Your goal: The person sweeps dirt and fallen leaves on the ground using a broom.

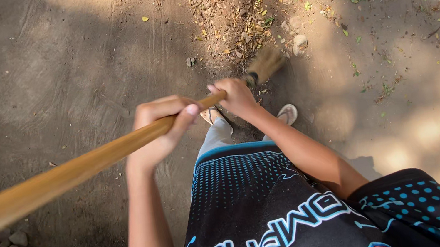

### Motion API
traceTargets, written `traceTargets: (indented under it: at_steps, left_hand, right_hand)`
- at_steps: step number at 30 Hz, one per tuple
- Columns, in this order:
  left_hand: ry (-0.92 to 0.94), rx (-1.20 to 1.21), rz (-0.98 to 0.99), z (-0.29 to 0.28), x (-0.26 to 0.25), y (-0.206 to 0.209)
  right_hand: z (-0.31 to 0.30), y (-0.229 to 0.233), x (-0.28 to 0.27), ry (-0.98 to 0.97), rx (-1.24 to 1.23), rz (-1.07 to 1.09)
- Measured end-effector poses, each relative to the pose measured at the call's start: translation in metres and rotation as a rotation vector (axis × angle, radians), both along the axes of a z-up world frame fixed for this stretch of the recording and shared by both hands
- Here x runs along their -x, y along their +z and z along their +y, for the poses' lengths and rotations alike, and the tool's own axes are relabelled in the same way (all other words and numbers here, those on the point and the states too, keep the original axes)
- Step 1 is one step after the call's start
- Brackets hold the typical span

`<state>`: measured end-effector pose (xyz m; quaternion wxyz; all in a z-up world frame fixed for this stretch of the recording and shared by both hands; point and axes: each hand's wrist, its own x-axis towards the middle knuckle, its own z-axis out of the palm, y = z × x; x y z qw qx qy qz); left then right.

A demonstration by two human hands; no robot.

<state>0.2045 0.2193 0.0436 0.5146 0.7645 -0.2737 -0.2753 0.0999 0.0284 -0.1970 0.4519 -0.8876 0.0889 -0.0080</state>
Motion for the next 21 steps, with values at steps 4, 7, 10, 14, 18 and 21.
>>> traceTargets:
  at_steps: [4, 7, 10, 14, 18, 21]
  left_hand:
    - [0.021, -0.045, 0.283, -0.021, 0.004, -0.057]
    - [0.113, -0.031, 0.303, -0.014, -0.014, -0.059]
    - [0.093, -0.064, -0.075, 0.004, -0.017, -0.033]
    - [0.183, 0.047, -0.073, 0.045, -0.047, 0.012]
    - [0.075, 0.189, -0.113, 0.045, -0.047, 0.020]
    - [0.031, 0.073, -0.010, 0.030, -0.041, -0.002]
  right_hand:
    - [-0.001, -0.045, 0.040, 0.039, -0.031, 0.234]
    - [0.000, -0.064, 0.019, 0.086, 0.019, 0.235]
    - [0.003, -0.055, -0.056, 0.180, -0.054, 0.013]
    - [0.038, 0.001, -0.117, 0.117, 0.042, -0.050]
    - [0.032, 0.025, -0.104, 0.093, 0.034, -0.181]
    - [0.012, 0.010, -0.057, 0.093, 0.039, -0.117]
